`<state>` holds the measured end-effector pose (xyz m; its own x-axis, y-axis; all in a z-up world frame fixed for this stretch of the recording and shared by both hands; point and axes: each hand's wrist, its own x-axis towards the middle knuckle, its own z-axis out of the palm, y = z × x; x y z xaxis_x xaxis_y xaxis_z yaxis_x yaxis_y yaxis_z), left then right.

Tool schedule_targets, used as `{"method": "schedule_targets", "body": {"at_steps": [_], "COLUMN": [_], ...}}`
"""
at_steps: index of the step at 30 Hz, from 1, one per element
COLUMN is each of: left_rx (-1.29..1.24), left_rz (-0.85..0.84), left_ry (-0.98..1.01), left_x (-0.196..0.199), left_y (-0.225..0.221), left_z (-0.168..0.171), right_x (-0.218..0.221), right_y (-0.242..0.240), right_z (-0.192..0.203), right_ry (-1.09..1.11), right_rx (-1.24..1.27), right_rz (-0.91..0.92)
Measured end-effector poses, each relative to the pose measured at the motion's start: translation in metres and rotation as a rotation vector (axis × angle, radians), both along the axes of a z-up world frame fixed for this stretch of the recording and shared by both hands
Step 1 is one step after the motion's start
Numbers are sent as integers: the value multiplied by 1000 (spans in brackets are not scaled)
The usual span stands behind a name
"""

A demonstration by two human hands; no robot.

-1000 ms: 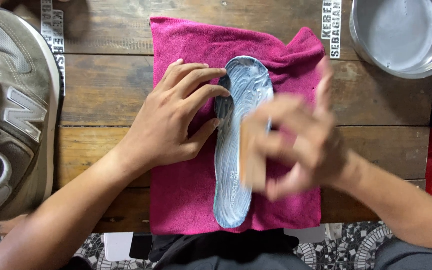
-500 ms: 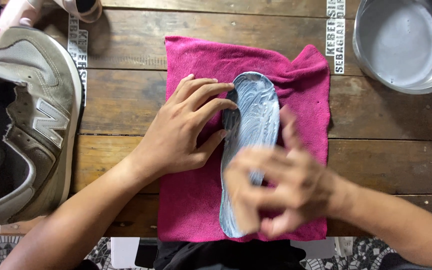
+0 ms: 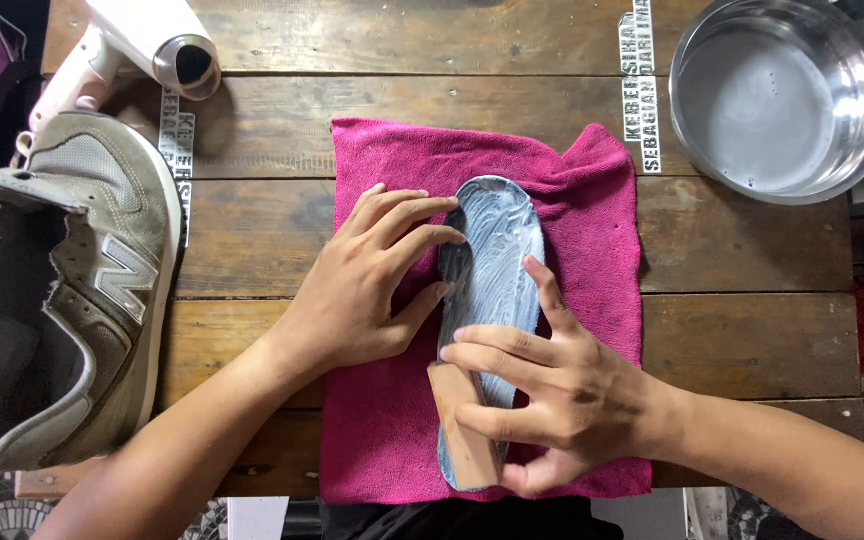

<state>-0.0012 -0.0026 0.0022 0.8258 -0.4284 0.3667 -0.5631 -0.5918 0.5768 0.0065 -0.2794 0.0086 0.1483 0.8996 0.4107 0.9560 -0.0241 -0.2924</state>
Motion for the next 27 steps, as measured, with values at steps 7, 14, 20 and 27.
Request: {"method": "schedule_targets", "body": {"at_steps": [7,14,20,27], "left_rx": [17,5,16,-16], "left_rz": [4,-3,0,-7], "left_ry": [-6,-5,-12,5], "left_x": [-1,0,-1,1], "left_y": [-1,-1,-1,4], "left_z": [1,2,0,-6], "right_x": [47,7,43,20], "right_y": [-21,4,-18,4], "right_z": [-6,-2,-10,-13], "right_ry": [-82,36,-40,-12], "right_rx": [32,32,5,36], "right_rz": [-432,14,-444,-146]}}
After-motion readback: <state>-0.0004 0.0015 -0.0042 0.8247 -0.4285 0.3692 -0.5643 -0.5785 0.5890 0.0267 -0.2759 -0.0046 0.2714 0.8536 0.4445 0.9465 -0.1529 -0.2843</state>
